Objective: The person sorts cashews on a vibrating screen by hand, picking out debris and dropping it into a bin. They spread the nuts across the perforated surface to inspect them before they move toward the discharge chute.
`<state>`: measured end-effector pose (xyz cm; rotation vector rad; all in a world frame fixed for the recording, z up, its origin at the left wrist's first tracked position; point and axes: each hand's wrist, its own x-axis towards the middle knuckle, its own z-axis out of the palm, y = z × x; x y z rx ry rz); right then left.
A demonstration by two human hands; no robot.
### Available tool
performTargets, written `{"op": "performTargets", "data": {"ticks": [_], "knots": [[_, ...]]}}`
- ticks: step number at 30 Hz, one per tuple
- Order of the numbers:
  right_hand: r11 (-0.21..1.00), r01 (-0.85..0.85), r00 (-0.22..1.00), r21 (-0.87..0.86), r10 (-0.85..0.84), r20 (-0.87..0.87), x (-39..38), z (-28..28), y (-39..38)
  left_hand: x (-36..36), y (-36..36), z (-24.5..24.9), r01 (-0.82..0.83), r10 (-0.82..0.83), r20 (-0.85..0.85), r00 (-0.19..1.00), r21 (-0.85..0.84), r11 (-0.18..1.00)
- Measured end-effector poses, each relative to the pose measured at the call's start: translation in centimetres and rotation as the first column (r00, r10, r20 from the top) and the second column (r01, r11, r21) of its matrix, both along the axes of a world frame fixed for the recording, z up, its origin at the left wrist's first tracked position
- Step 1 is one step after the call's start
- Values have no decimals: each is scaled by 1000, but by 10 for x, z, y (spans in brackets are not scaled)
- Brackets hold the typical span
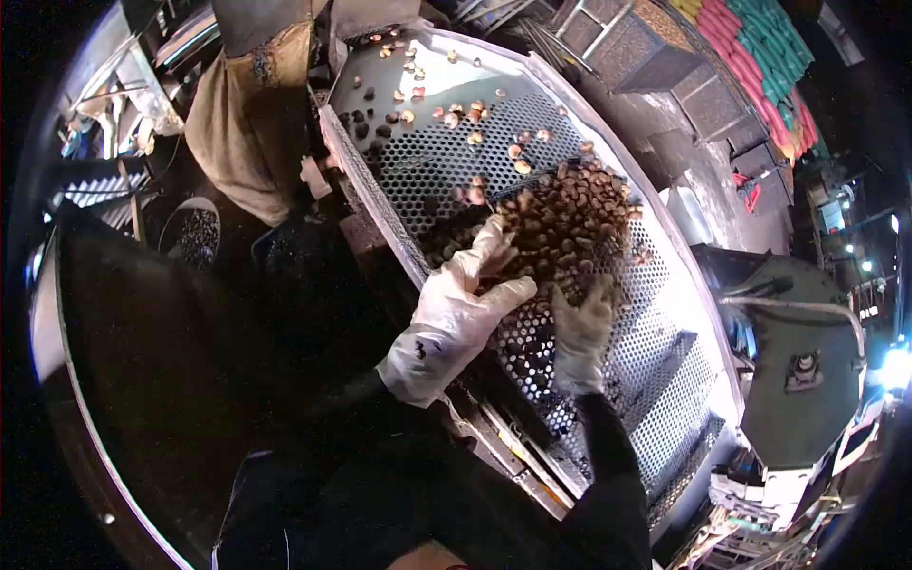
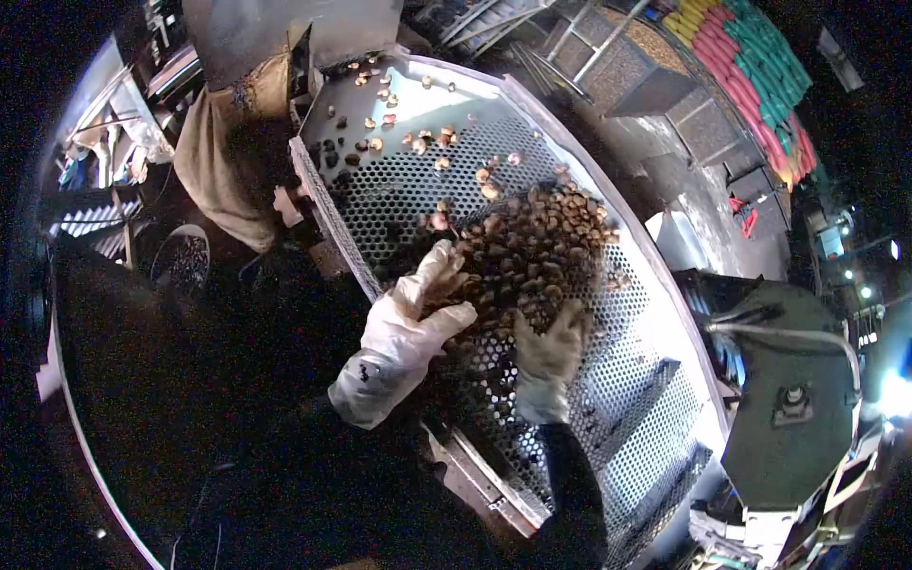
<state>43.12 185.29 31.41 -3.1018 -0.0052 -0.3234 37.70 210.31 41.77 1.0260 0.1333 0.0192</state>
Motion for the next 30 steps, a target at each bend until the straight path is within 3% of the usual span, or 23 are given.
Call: {"op": "performTargets", "data": {"ticks": [1, 2, 4, 5, 6, 7, 8, 9, 10, 12, 14, 16, 18, 20, 23, 26, 27, 29, 30], "knots": [[944, 132, 990, 302, -108, -95, 15, 18, 36, 0, -4, -2, -16, 18, 15, 1000, -95, 995], [847, 247, 962, 471, -156, -225, 27, 65, 82, 0, -9, -5, -29, 31, 41, 999, -51, 998], [897, 14, 997, 441, 23, -79, 94, -3, 75, -2, -20, -10, -57, 54, 100, 994, 33, 998], [907, -101, 993, 410, 114, -8, 126, -35, 72, -4, -24, -10, -9, 18, 148, 989, -63, 998], [606, -102, 985, 789, 174, -6, 132, -14, 79, -2, -26, -6, -68, 76, 65, 995, -124, 990], [164, -58, 980, 985, 195, 26, 139, 6, 86, 10, -16, -18, -76, 72, -115, 991, -36, 996], [177, -58, 988, 982, 150, 32, 153, 16, 68, 13, -12, -22, -121, 99, -170, 980, -122, 985], [329, -44, 995, 943, 98, 12, 159, 22, 45, 15, -7, -25, -175, 127, -226, 966, -205, 963], [525, 1, 1000, 851, 21, -14, 167, 29, 19, 8, -8, -21, -246, 185, -175, 967, -448, 860], [788, 138, 990, 600, -118, -72, 179, 34, -35, 11, 2, -22, -256, 197, -219, 956, -288, 923], [857, 224, 974, 464, -183, -134, 183, 31, -65, -6, 5, -14, -182, 101, -202, 974, -441, 879], [886, 217, 973, 411, -160, -168, 187, 29, -60, -12, 2, -13, -148, 20, -231, 973, -554, 819], [916, 134, 983, 379, -75, -168, 194, 23, -41, -6, -10, -22, -158, 32, -270, 962, -462, 873], [940, 2, 989, 341, 48, -138, 191, 17, -11, -10, -16, -5, -62, -58, -241, 969, -464, 884], [924, -269, 955, 272, 293, -53, 150, 12, 28, 1, -28, -8, -315, 54, -495, 867, -460, 830], [831, -541, 839, 130, 544, 21, 55, 24, 47, 0, -13, 1, -228, 59, -336, 940, -489, 842], [780, -626, 780, -7, 626, -3, 15, 33, 47, 5, -10, -8, -231, 100, -283, 954, -479, 847], [617, -740, 658, -267, 747, -94, -36, 38, 47, 9, -3, -8, -294, 158, -333, 929, -410, 864], [620, -768, 641, -162, 747, -179, -36, 13, 44, 11, -1, -8, -323, 186, -356, 916, -374, 869]]}}
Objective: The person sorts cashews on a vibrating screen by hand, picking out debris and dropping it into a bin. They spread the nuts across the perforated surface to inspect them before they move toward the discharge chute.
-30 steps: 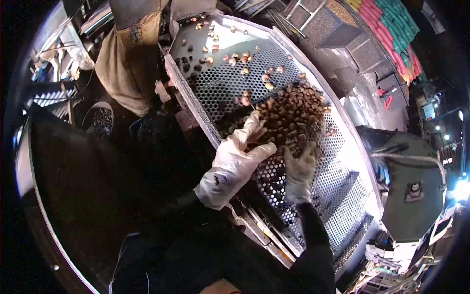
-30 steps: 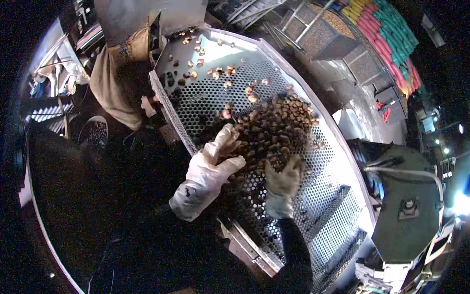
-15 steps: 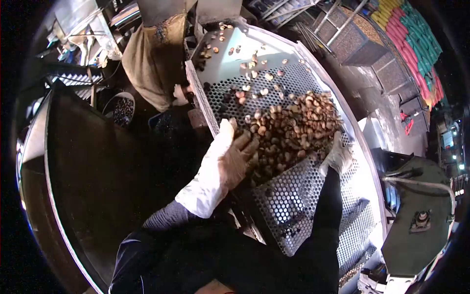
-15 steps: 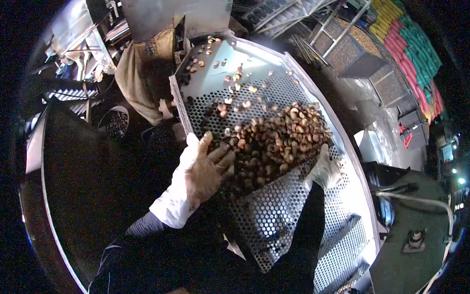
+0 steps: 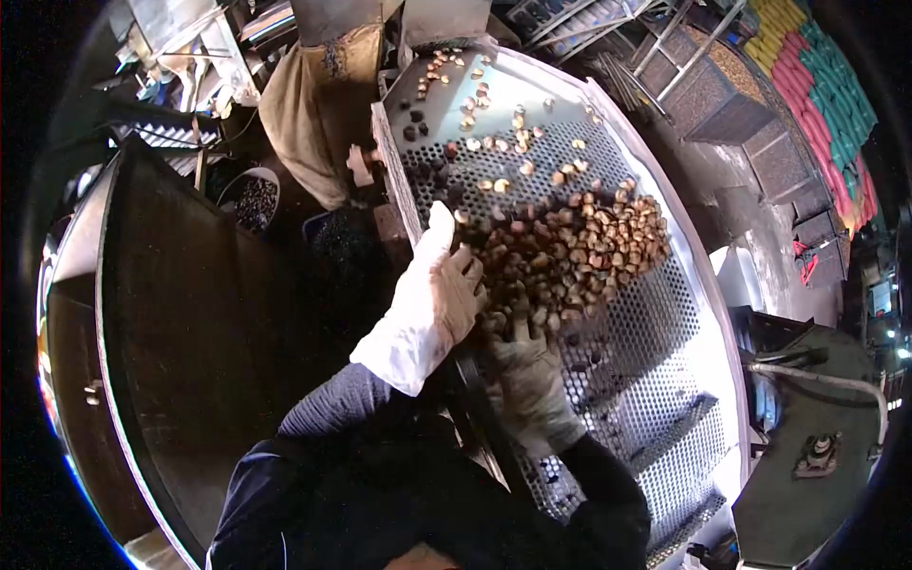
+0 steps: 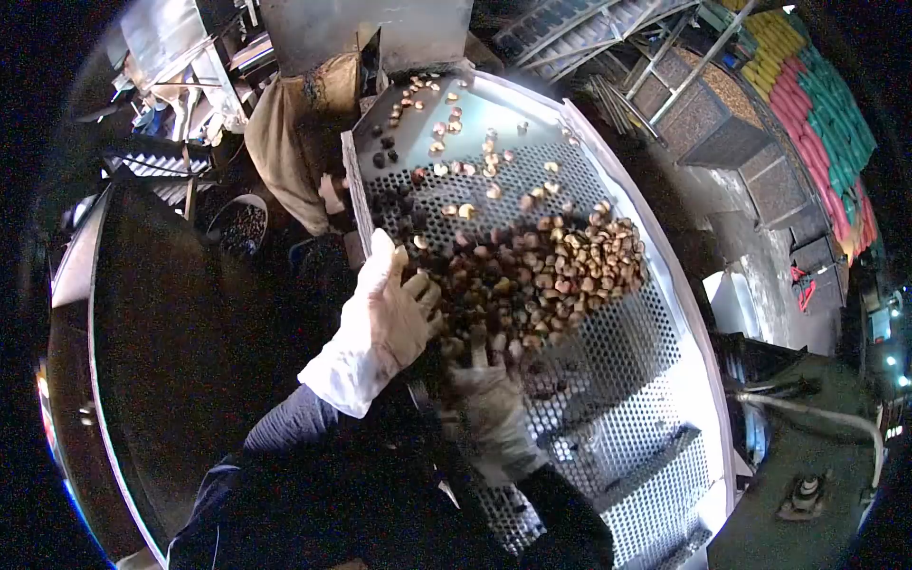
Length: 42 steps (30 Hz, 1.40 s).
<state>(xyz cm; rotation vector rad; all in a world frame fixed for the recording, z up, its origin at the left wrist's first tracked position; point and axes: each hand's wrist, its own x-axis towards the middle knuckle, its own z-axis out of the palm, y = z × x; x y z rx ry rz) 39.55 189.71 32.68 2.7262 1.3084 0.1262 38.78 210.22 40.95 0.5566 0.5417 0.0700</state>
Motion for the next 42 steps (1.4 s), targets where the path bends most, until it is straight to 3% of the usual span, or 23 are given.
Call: {"op": "performTargets", "data": {"ticks": [1, 3, 8, 10, 12, 13, 16, 18, 22, 23, 24, 25, 27, 28, 29, 31, 34, 37, 38, 39, 40, 41, 42], "knots": [[964, 194, 917, 182, -113, -383, 21, -46, -10, 4, -1, 1, -2, 3, -9, 1000, 33, 999], [864, 413, 792, 287, -186, -581, 56, -63, -20, 9, -3, -8, 39, -38, -21, 999, 23, 999], [940, 283, 924, 189, -320, 208, 170, -3, 3, 1, -27, 32, 21, -33, -100, 994, -118, 993], [880, 386, 854, 278, -455, 254, 185, 18, 0, -3, -30, 19, 131, -124, 59, 991, -129, 983], [697, 571, 807, 433, -572, -144, 220, 32, -24, -7, -39, 45, 127, -133, -57, 989, -92, 988], [641, 663, 736, 386, -653, -179, 231, 34, -35, 4, -39, 11, 162, -151, 120, 981, -91, 982], [452, 867, 498, 211, -760, -418, 254, 24, -55, 10, -32, 28, 175, -201, -40, 979, -347, 921], [420, 879, 470, 226, -683, -559, 257, 11, -48, 28, -39, 24, 106, -170, -206, 964, -292, 951], [283, 882, 468, 377, -430, -772, 204, 38, 11, 53, -26, -4, 261, -296, 22, 955, -534, 804], [209, 883, 469, 420, -347, -812, 192, 46, 21, 59, -24, 13, 185, -321, -96, 942, -649, 738], [245, 868, 486, 433, -233, -842, 213, 7, 10, 68, -31, -34, 37, -178, -71, 982, -841, 539], [276, 853, 486, 442, -114, -866, 233, -32, -1, 77, -38, -80, -70, -60, -89, 994, -962, 263], [247, 912, 389, 327, -269, -881, 209, 9, 39, 94, -39, -97, -233, 5, -247, 969, -920, -316], [261, 910, 361, 322, -117, -925, 208, 8, 44, 105, -38, -93, -130, -186, -182, 966, -956, 262], [423, 823, 433, 380, -34, -901, 222, -19, 40, 100, -32, -92, -247, -168, -243, 955, -969, 1], [529, 766, 521, 364, -181, -834, 201, 44, 69, 87, -13, -59, -474, -248, -405, 880, -727, -497], [455, 749, 652, 482, -381, -655, 166, 146, 119, 71, -6, -15, -542, -194, -522, 830, -676, -499], [746, 357, 928, 562, -212, -308, 231, 82, 114, 61, -9, -30, -647, -117, -665, 738, -648, -402], [815, 409, 899, 411, -283, -334, 239, 84, 128, 66, -13, -41, -485, -44, -485, 873, -874, 4], [859, 309, 944, 409, -227, -238, 253, 64, 133, 70, -18, -53, -106, -170, -253, 952, -799, 593], [845, 379, 902, 378, -245, -356, 250, 64, 138, 75, -23, -64, 156, -292, -209, 933, -496, 854], [828, 449, 844, 337, -269, -464, 246, 63, 143, 73, -30, -116, 117, -223, -111, 969, -589, 800], [862, 409, 877, 301, -280, -390, 246, 61, 145, 73, -23, -102, 116, -230, -148, 962, -542, 832]]}}
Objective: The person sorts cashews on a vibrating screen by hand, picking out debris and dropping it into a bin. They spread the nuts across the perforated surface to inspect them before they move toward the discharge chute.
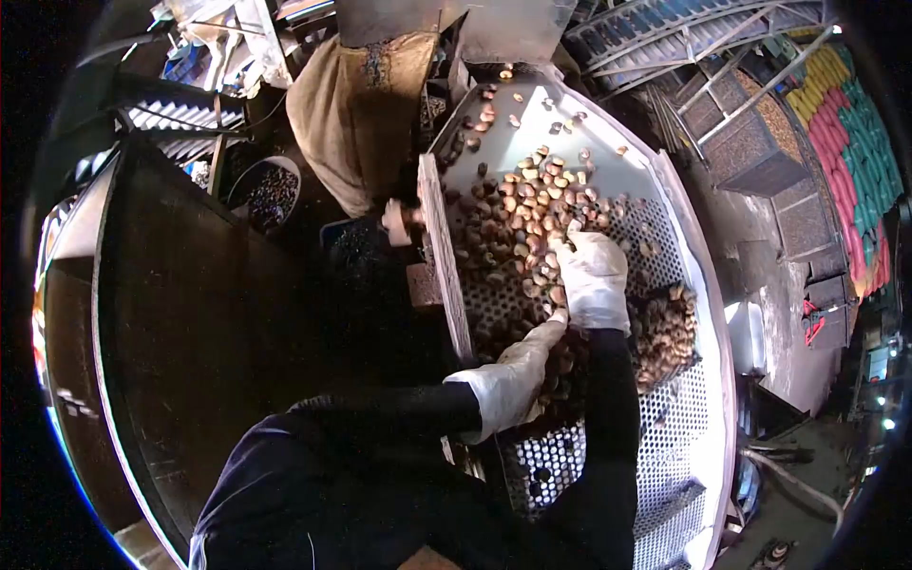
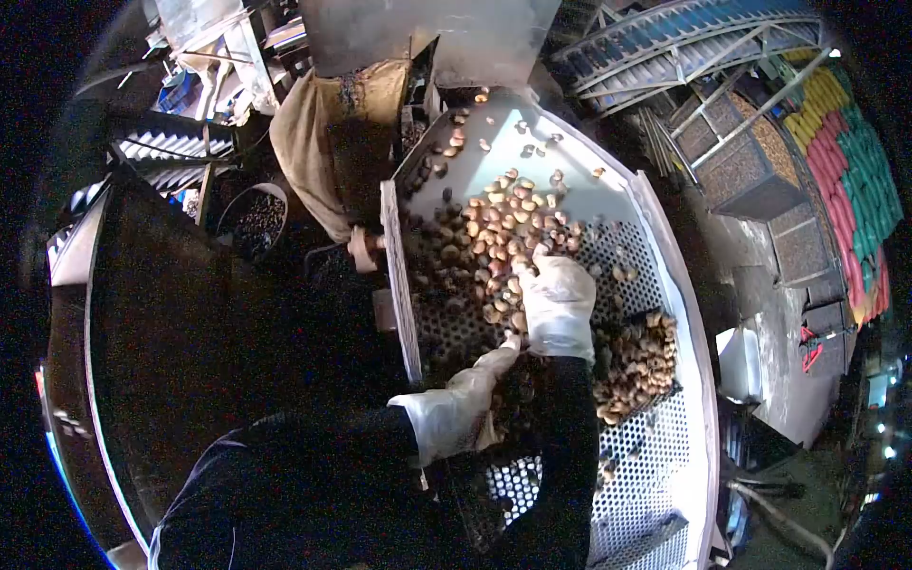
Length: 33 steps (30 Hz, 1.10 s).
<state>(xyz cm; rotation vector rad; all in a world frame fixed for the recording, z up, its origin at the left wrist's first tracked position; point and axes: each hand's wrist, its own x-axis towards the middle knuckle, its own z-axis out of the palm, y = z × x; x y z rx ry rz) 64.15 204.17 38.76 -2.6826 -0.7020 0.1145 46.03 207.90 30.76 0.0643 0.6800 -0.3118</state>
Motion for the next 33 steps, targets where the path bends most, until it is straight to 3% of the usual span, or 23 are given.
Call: {"op": "performTargets", "data": {"ticks": [4, 7, 8, 9, 10, 12, 13, 16, 17, 18, 19, 20, 21, 24, 25, 27, 28, 29, 30, 32, 33], "knots": [[953, -62, 964, -296, 134, 229, 9, -24, 0, -1, 16, 34, 59, -57, -24, 998, 103, 993], [989, 85, 983, 120, -103, 151, 21, -20, -19, -1, 19, 39, 79, -76, -23, 997, 120, 990], [865, 471, 826, 172, -364, -430, 31, -13, -18, -1, 19, 40, 85, -83, -18, 996, 126, 988], [873, 375, 900, 310, -264, -346, 61, -49, -42, -1, 20, 40, 88, -87, -13, 996, 129, 988], [887, 314, 941, 340, -242, -237, 65, -49, -50, -1, 20, 41, 93, -92, -12, 996, 133, 987], [941, 198, 976, 275, -214, 31, 80, -59, -68, -1, 21, 40, 103, -103, -8, 995, 140, 985], [823, 447, 870, 349, -308, -386, 47, -14, -48, -1, 20, 39, 112, -112, -5, 994, 148, 983], [951, 215, 960, 224, -165, -226, 25, 6, -35, 0, 22, 34, 131, -136, 18, 991, 186, 974], [989, -10, 1000, 148, 14, -25, 32, -21, -42, 0, 21, 31, 135, -144, 26, 989, 215, 967], [979, -206, 957, 14, 198, 214, 38, -48, -50, -2, 24, 35, 163, -176, 30, 984, 252, 954], [937, -326, 832, -124, 346, 433, 44, -75, -56, -1, 30, 66, 212, -202, -64, 977, 293, 932], [787, -191, 643, -587, 552, 531, 37, -62, -50, 0, 34, 91, 261, -220, -157, 963, 330, 907], [866, -187, 731, -463, 438, 524, 36, -56, -45, 1, 37, 101, 313, -232, -250, 940, 361, 879], [995, -75, 928, -69, 95, 359, 40, -44, -26, -2, 34, 75, 239, -201, -147, 968, 313, 919], [968, -141, 914, 208, 47, 402, 41, -42, -24, -2, 33, 64, 208, -179, -126, 976, 277, 938], [967, -85, 943, 240, 1, 332, 68, -52, -31, 5, 25, 46, 122, -104, -116, 988, 158, 980], [987, -133, 870, 85, 76, 487, 70, -48, -36, 5, 29, 64, 134, -108, -148, 983, 178, 975], [937, -63, 975, 343, -16, 224, 72, -54, -38, 6, 33, 82, 147, -112, -181, 977, 197, 969], [811, 92, 996, 578, -85, -40, 71, -57, -39, 6, 38, 100, 162, -115, -214, 970, 216, 963], [513, 496, 823, 700, -20, -568, 72, -66, -37, 2, 33, 82, 95, -73, -158, 985, 140, 986], [581, 523, 819, 624, -138, -558, 58, -50, -27, 0, 30, 71, 62, -49, -127, 991, 102, 993]]}}
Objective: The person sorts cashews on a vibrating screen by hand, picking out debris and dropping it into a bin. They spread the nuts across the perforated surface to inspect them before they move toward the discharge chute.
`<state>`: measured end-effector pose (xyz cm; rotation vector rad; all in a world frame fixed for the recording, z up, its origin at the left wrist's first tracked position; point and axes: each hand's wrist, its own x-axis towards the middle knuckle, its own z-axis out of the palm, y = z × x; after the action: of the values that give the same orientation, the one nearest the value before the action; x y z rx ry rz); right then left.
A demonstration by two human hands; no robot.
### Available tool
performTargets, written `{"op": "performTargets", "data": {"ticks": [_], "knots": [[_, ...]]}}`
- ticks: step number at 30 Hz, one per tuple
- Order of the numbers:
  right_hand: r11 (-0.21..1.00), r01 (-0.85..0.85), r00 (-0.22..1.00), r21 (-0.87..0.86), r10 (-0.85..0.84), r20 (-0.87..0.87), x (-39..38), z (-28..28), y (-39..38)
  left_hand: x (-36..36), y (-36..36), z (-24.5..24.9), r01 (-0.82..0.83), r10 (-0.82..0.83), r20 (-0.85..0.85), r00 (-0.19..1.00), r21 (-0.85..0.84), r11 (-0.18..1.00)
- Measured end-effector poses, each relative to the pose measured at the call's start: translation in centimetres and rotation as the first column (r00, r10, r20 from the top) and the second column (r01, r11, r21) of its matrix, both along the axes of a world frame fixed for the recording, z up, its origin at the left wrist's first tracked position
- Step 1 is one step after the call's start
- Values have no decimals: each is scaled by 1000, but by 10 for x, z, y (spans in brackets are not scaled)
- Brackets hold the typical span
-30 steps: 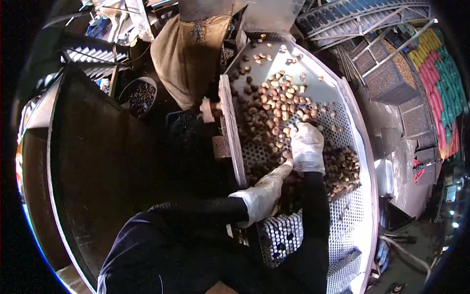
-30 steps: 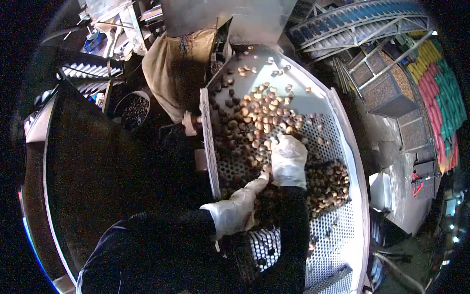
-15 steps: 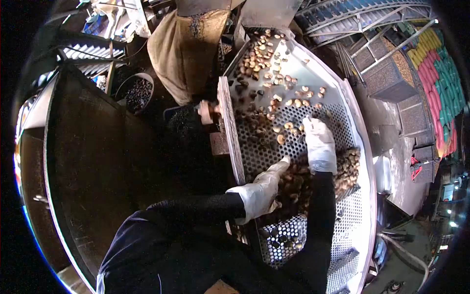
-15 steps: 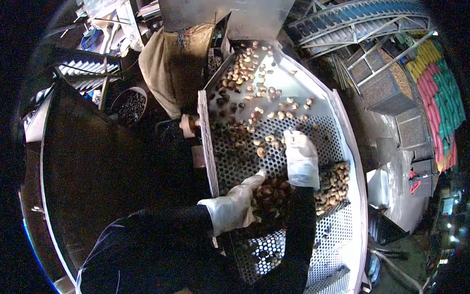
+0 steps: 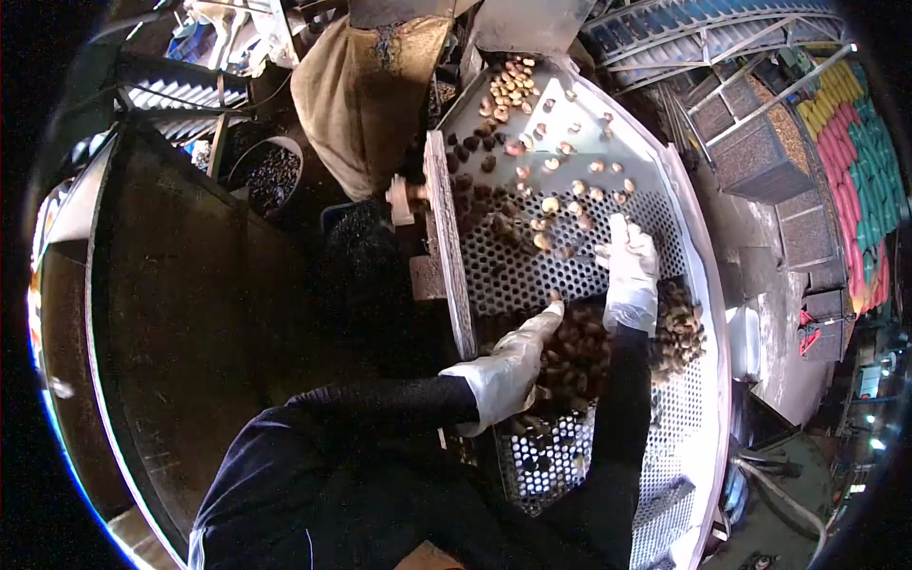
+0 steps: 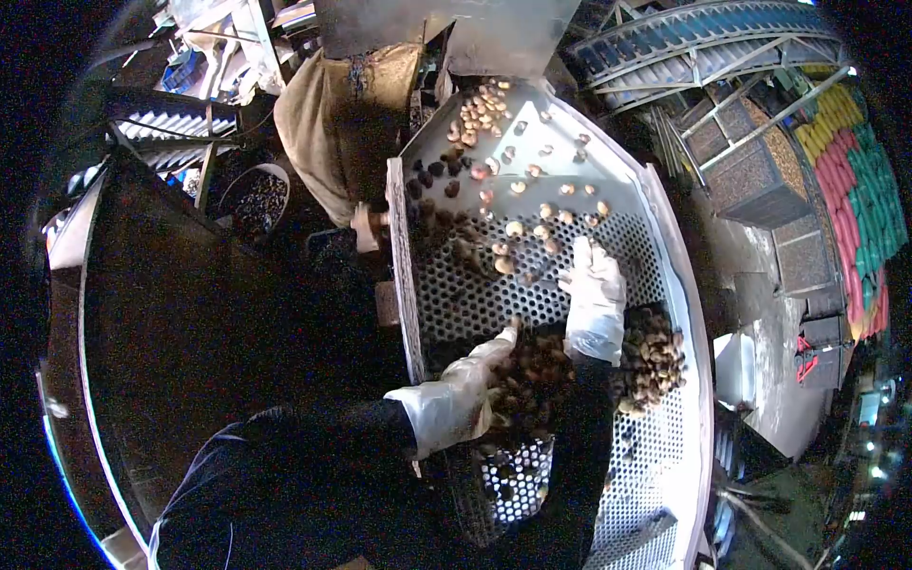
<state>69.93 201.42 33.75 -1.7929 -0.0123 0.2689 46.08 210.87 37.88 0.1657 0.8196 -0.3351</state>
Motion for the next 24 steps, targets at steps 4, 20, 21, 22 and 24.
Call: {"op": "performTargets", "data": {"ticks": [4, 20, 21, 22, 24], "knots": [[987, 31, 996, 161, -18, -83, -10, 28, 20, -2, -7, -20, -65, 73, 70, 995, -104, 992], [429, -54, 629, 902, 716, -303, -104, 116, 99, -19, 3, -5, -777, 259, -776, 576, -617, -122], [340, -45, 582, 939, 773, -252, -104, 114, 96, -18, 4, -1, -826, 129, -899, 419, -436, -358], [356, -23, 597, 934, 754, -273, -105, 115, 93, -22, -4, -43, -736, 107, -800, 591, -589, -335], [387, 25, 630, 922, 710, -315, -108, 117, 87, -26, -23, -119, -487, 108, -528, 842, -831, -267]]}}
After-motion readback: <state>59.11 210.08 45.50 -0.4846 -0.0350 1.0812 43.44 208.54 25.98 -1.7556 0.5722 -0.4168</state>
